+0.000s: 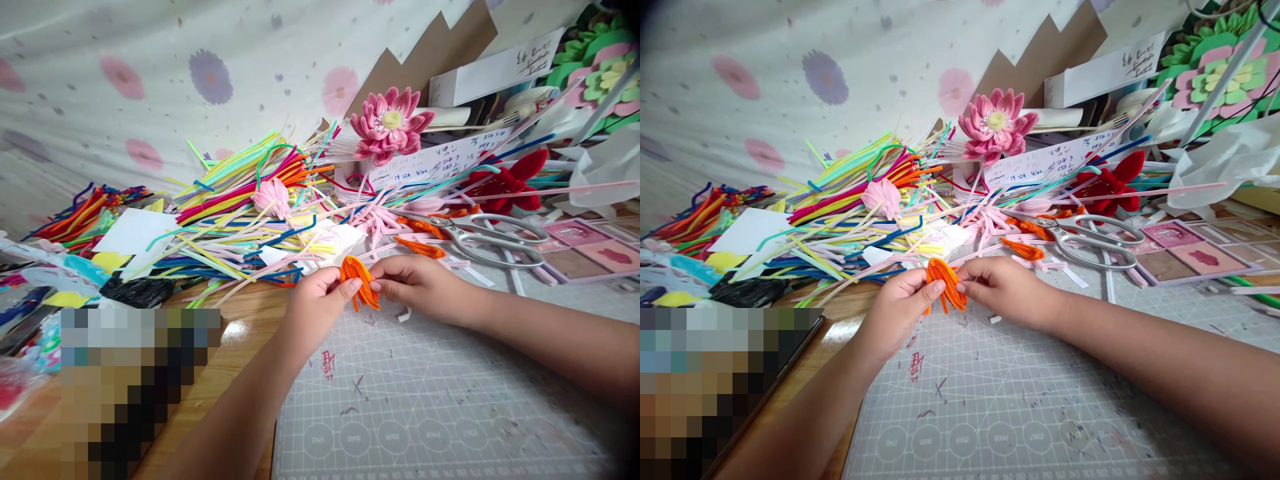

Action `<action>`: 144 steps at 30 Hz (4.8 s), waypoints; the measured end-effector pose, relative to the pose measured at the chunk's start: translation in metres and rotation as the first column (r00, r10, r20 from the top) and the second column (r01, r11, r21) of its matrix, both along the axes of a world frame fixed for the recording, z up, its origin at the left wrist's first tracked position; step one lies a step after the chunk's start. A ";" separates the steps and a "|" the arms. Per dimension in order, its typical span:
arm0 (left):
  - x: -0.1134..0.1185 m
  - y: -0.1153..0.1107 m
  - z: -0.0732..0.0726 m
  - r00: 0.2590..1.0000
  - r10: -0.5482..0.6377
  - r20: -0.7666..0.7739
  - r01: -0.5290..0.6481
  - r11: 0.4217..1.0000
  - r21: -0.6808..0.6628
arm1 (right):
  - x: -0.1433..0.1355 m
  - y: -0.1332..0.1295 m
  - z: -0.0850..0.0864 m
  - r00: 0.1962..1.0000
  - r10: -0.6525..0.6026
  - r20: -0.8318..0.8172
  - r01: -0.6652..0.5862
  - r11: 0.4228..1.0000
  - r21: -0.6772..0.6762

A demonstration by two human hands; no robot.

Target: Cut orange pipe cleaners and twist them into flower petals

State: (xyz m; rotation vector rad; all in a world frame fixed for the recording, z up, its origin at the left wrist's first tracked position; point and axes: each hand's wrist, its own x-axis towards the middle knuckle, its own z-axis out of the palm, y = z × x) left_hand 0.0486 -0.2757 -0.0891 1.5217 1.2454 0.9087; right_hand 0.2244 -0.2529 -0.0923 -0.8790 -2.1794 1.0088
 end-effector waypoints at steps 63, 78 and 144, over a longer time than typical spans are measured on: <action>0.023 -0.008 -0.003 0.800 0.208 0.563 -0.266 0.964 0.021 | -0.014 -0.016 0.000 0.960 -0.274 -0.066 0.281 0.945 0.166; 0.013 -0.010 0.017 0.646 0.170 0.744 0.166 0.921 -0.354 | -0.019 -0.013 -0.005 0.766 -0.169 -0.620 -0.149 0.892 -0.427; -0.009 -0.004 0.017 0.994 0.035 -0.101 -0.039 0.999 -0.037 | -0.004 -0.009 0.009 0.956 -0.263 -0.129 0.247 0.960 -0.131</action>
